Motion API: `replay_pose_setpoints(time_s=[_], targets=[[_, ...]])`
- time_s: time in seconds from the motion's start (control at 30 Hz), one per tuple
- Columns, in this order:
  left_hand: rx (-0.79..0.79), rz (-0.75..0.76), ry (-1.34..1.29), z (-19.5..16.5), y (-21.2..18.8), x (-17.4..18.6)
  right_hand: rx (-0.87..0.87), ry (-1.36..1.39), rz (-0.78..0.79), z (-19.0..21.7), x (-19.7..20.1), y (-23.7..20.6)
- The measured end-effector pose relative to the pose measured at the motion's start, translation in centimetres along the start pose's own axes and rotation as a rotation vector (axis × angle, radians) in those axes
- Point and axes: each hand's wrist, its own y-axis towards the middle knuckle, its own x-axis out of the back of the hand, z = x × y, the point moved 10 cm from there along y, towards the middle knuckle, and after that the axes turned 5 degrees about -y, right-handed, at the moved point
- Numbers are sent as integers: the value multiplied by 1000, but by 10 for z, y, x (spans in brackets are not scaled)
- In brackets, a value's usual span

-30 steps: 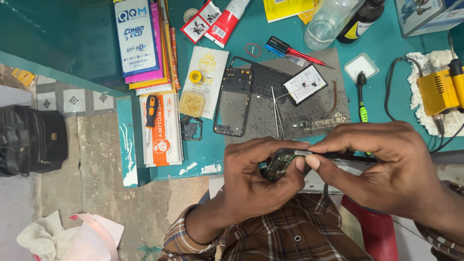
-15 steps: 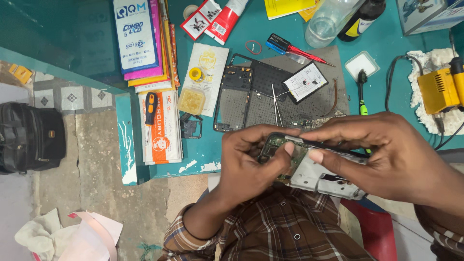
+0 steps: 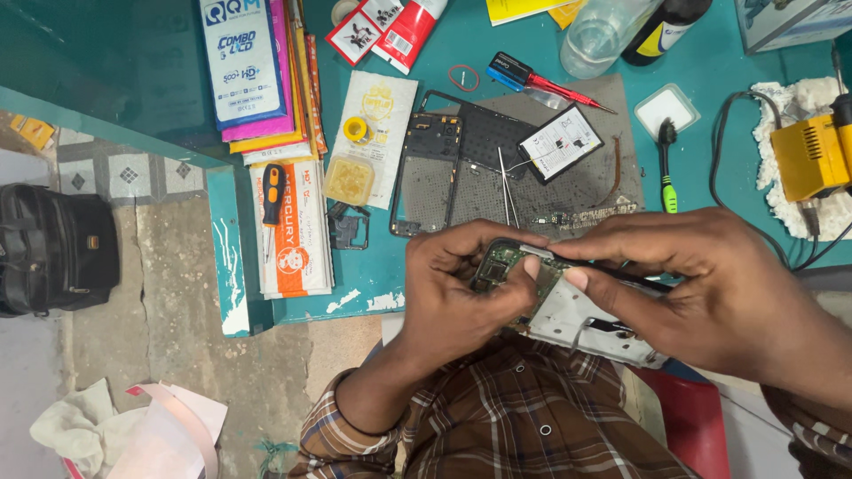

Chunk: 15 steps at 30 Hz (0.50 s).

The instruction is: The person holds a disassembled phone, pours liquid onto its internal frame, and pries at components with a flat metal tool. They brush the internals, lift out the motherboard, work on it with tweezers and fingers, and reseat it into the phone body on a cluttered repair workbench.

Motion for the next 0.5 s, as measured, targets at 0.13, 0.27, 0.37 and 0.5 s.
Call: replay_pose_setpoints(time_s=[0.13, 0.27, 0.37, 0.5], targets=[[29, -6, 5, 3, -1, 0, 20, -49, -24, 2, 1, -2], [64, -10, -77, 9, -2, 0, -34, 14, 6, -8, -2, 0], [114, -11, -183, 17, -2, 0, -78, 85, 53, -17, -5, 2], [152, -22, -174, 25, -2, 2, -208, 105, 116, -41, -9, 1]])
